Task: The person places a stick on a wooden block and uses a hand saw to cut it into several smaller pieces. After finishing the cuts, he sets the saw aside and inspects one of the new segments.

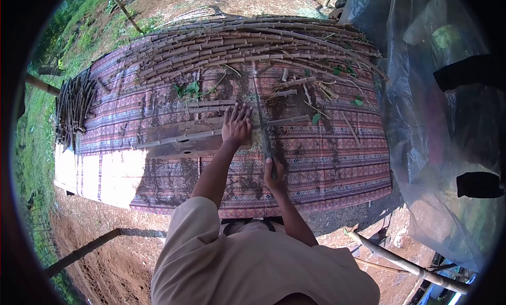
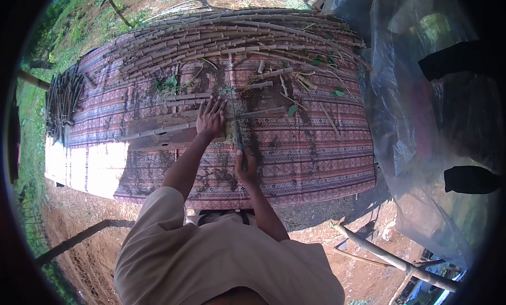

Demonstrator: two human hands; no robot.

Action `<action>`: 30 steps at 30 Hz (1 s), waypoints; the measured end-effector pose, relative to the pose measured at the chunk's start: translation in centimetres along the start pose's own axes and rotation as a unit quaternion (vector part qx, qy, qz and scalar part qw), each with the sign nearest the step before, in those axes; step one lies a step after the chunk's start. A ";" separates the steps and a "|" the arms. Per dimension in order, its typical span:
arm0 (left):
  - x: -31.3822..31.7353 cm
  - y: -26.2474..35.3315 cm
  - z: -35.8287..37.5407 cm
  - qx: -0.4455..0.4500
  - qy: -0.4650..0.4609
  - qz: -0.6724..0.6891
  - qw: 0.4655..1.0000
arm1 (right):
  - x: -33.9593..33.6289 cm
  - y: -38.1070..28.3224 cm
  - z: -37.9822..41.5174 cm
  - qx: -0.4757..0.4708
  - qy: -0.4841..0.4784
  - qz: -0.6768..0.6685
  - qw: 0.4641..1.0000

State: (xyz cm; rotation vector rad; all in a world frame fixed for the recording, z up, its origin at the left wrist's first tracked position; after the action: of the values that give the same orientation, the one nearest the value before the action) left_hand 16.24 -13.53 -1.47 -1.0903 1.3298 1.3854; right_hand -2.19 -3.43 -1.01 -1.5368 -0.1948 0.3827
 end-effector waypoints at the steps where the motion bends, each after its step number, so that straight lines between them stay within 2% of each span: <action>1: 0.1 0.0 0.0 0.010 0.006 0.001 1.000 | -0.1 -0.4 0.6 -0.001 0.006 -0.003 1.000; 3: 0.5 0.0 0.2 0.033 0.013 0.001 0.999 | -0.3 -1.0 1.7 0.000 0.021 -0.011 1.000; 6: 0.1 0.3 0.1 0.027 -0.010 -0.021 0.999 | -0.6 0.7 -0.4 -0.045 0.062 0.102 0.992; 9: 0.5 0.0 -0.1 0.010 -0.023 0.001 1.000 | -0.2 0.4 -0.7 -0.002 0.039 -0.022 0.999; 12: 0.3 0.1 0.2 0.021 -0.006 0.009 1.000 | -0.1 -0.3 1.6 0.005 0.020 -0.053 0.998; 18: 0.5 -0.3 0.0 0.014 -0.013 0.010 1.000 | 0.3 -2.0 -0.3 -0.010 0.044 0.054 0.998; 21: 0.6 -0.4 -0.1 -0.002 -0.011 0.024 1.000 | 0.4 -1.7 -0.2 0.001 0.038 0.006 0.999; 24: 0.6 -0.4 -0.1 0.007 0.001 0.005 1.000 | 0.1 -0.7 2.4 -0.030 0.037 0.002 0.999; 27: 1.0 -0.4 0.1 0.014 0.006 -0.001 1.000 | -0.2 0.4 1.0 0.006 0.015 0.012 1.000; 30: 0.4 -0.4 -0.2 0.006 0.022 0.008 1.000 | 0.1 -0.1 -1.4 -0.033 0.024 0.059 0.997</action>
State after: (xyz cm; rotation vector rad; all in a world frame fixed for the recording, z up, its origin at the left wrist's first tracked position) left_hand 16.59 -13.69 -1.97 -1.1101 1.3809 1.3700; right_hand -1.57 -4.72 -0.93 -1.6247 -0.0799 0.4368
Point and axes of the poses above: each hand's wrist, its own z-axis away from the middle knuckle, its own x-axis out of the palm, y = z × x, the point moved 8 cm from there along -z, towards the middle knuckle, and after that the axes turned 10 degrees about -y, right-handed, at the moved point
